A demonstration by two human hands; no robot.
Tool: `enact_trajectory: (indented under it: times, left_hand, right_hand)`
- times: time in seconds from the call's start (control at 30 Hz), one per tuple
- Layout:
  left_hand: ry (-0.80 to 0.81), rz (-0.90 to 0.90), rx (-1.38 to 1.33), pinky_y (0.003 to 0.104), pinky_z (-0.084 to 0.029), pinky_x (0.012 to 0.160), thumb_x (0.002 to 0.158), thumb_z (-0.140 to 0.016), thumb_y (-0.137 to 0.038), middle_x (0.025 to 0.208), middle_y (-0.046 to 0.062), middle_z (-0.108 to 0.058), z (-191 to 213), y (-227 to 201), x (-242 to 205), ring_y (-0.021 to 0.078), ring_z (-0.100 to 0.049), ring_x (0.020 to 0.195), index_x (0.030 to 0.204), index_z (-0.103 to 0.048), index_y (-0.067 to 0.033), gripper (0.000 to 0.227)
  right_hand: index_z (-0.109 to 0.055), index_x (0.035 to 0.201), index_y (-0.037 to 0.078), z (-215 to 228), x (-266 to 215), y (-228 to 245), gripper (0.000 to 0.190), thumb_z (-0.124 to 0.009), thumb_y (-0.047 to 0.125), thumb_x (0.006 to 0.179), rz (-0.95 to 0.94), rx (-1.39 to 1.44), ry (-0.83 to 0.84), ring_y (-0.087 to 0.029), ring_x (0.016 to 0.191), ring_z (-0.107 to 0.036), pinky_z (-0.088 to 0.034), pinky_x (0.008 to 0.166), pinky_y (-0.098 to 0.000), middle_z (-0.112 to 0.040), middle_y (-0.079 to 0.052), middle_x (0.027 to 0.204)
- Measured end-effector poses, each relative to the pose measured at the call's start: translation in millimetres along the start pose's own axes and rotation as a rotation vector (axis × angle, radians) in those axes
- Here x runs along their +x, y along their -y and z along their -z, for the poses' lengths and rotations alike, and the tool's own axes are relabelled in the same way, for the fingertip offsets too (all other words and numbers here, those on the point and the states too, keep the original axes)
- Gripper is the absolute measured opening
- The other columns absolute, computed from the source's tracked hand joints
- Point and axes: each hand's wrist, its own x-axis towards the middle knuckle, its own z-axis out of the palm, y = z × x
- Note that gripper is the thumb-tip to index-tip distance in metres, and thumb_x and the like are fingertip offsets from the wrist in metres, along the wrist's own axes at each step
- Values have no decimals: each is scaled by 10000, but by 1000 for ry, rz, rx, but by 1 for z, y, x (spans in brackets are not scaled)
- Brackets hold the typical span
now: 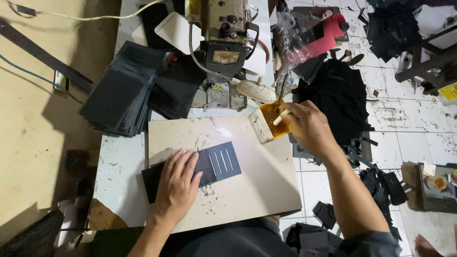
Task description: The person applies glue to a black fabric piece with horizontal slits using a small stick, then places another black fabric piece on top and presses it down. This process is repeated multiple times with different fabric pieces.
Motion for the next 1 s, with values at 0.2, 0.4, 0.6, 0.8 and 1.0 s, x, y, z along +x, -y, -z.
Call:
enact_trajectory:
  times: [0.2, 0.4, 0.6, 0.8, 1.0]
  left_hand:
    - [-82, -49, -60, 503, -329, 1233, 898, -706, -194, 1439, 213, -559, -3, -13, -17, 377, -475, 1406, 1382, -554, 27, 554]
    - [-107, -89, -34, 514, -333, 1223, 930, -674, -212, 1402, 223, -589, -2, -12, -20, 370, -511, 1370, 1337, -582, 58, 497]
    - [-112, -64, -39, 500, -340, 1217, 946, -663, -228, 1401, 216, -590, -3, -11, -21, 366, -501, 1375, 1329, -587, 69, 491]
    - [-75, -65, -23, 504, -322, 1229, 929, -674, -208, 1384, 224, -616, -5, -11, -19, 368, -513, 1373, 1314, -614, 66, 476]
    - [-50, -59, -11, 511, -337, 1210, 950, -660, -199, 1389, 228, -605, 4, -15, -16, 381, -502, 1377, 1292, -613, 74, 440]
  right_hand:
    - [-750, 1164, 5, 15, 0, 3, 243, -710, 50, 928, -122, 152, 10, -146, 523, -525, -411, 467, -285, -696, -86, 823]
    - [-756, 1130, 26, -11, -3, -1, 211, -707, 143, 962, 27, -11, -72, -213, 809, -614, -513, 679, -343, -764, -98, 942]
    - [-772, 1146, 77, 13, -6, 7, 209, -715, 155, 961, -126, 46, 30, -181, 590, -596, -489, 531, -319, -696, -101, 877]
    - [-739, 1142, -20, 22, -10, -8, 212, -722, 2, 931, -167, 310, 26, -105, 584, -447, -379, 517, -239, -632, -43, 780]
    - [-739, 1136, 5, 36, -23, 29, 217, -736, 11, 918, -191, 337, 192, -117, 553, -450, -361, 474, -259, -607, -41, 700]
